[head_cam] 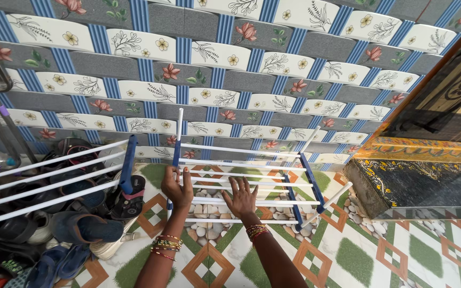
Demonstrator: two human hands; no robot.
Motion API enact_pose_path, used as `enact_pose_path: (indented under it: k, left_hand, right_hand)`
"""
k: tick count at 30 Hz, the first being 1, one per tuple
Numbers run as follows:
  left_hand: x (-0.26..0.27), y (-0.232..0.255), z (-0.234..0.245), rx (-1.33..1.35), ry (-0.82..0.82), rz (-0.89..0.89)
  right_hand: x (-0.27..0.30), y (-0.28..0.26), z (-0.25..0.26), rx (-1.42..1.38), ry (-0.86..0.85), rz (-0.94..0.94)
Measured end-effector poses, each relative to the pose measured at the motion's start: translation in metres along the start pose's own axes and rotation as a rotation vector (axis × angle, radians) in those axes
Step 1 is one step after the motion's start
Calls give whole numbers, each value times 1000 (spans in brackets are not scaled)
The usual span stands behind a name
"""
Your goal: The person assembles a plastic shoe rack by hand, inserting white horizontal tubes into blue side support panels.
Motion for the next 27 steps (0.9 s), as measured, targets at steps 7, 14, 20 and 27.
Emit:
enact_pose_path:
  k: [7,14,20,27]
  left_hand:
    - [-10,-10,-8,-185,114,40]
    - [-25,-46,-20,-4,-269,136]
    - [-30,-78,-35,140,-638,271]
    - [-36,-73,-24,172,-586,236]
  right_hand:
    - [1,0,5,14,83,24]
    - [6,-3,9,-10,143,40]
    - [3,-2,10,7,135,38]
    - [1,-3,6,14,135,48]
Point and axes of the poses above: each hand's wrist, its own x-axis away from the middle knuckle, its own z-axis out of the back of the hand, y = z × x, the point moved 8 cm from there along -x, towards the middle knuckle, and after that the axes turned 12 degrees about z, right-handed, at the moved point
